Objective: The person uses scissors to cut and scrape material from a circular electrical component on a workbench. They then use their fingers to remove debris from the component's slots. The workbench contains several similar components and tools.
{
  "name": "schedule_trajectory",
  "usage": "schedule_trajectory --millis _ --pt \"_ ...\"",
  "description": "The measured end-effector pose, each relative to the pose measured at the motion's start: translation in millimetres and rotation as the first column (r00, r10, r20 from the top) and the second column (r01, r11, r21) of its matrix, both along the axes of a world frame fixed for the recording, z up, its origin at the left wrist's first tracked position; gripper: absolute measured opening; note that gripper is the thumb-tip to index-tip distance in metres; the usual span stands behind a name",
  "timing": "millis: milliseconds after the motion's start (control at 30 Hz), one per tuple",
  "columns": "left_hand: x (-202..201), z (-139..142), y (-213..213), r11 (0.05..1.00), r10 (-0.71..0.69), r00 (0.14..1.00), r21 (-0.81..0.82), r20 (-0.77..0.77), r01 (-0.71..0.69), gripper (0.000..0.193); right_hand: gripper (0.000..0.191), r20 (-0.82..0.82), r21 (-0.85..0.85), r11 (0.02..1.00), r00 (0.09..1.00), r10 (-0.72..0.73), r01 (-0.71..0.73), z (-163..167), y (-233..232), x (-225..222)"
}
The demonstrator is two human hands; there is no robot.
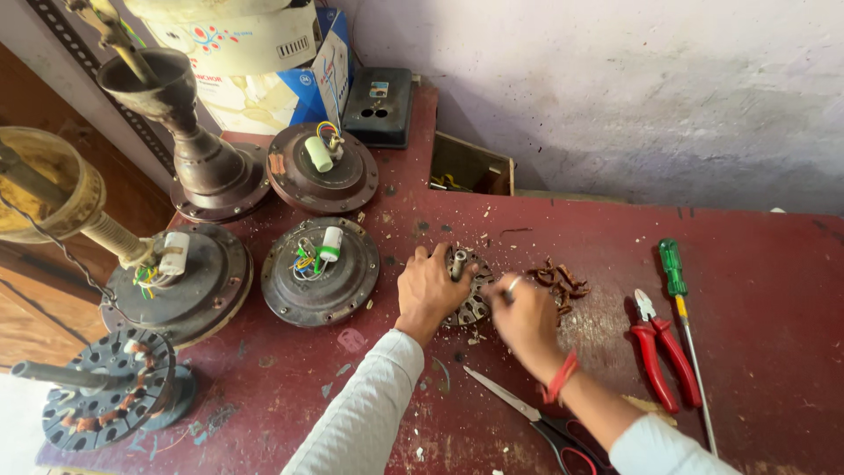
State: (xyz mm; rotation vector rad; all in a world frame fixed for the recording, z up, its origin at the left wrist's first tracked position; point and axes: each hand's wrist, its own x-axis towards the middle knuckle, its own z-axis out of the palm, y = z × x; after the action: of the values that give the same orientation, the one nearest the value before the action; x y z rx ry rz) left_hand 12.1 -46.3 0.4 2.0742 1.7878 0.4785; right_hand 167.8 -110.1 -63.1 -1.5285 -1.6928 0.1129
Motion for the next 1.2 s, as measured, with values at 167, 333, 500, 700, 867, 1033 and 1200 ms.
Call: schedule_trajectory --millis 167,333,500,700,867,1033,1200 --pt "2 -4 4 1.000 -0.014 1.000 0.003 0.003 0.014 0.068 0.013 0.019 -0.118 0.990 0.997 0.080 -0.077 -3 -1 -3" --pt "-3 -13 2 0.999 -0.024 1.000 -0.024 0.017 0.024 0.069 0.012 -0.101 -0.304 0.951 0.991 -0.083 0.048 8 7 11" --pt "-15 -7 8 0.991 -0.130 0.986 -0.025 0.101 0.133 0.100 0.020 -0.239 -0.150 0.989 0.971 -0.026 -0.010 19 14 40" --pt "-21 0 -15 0.985 -0.053 0.993 -0.167 -0.104 0.035 0.111 0.022 -0.288 -0.401 0.914 0.940 -0.181 0.053 7 0 44" --pt "-31 -16 -21 0.999 -0.036 0.992 -0.011 0.123 0.038 0.106 0.023 -0.265 -0.100 0.993 0.963 0.038 -0.067 5 -4 36" --pt "-41 -32 -15 0.978 -0.190 0.943 0.132 0.274 0.158 0.112 0.024 -0.271 -0.364 0.931 0.958 -0.090 -0.016 11 -3 20" --pt "-33 -24 -28 0.973 -0.229 0.965 0.046 0.130 0.224 0.142 0.023 -0.197 -0.326 0.945 0.980 -0.034 -0.033 19 -10 10"
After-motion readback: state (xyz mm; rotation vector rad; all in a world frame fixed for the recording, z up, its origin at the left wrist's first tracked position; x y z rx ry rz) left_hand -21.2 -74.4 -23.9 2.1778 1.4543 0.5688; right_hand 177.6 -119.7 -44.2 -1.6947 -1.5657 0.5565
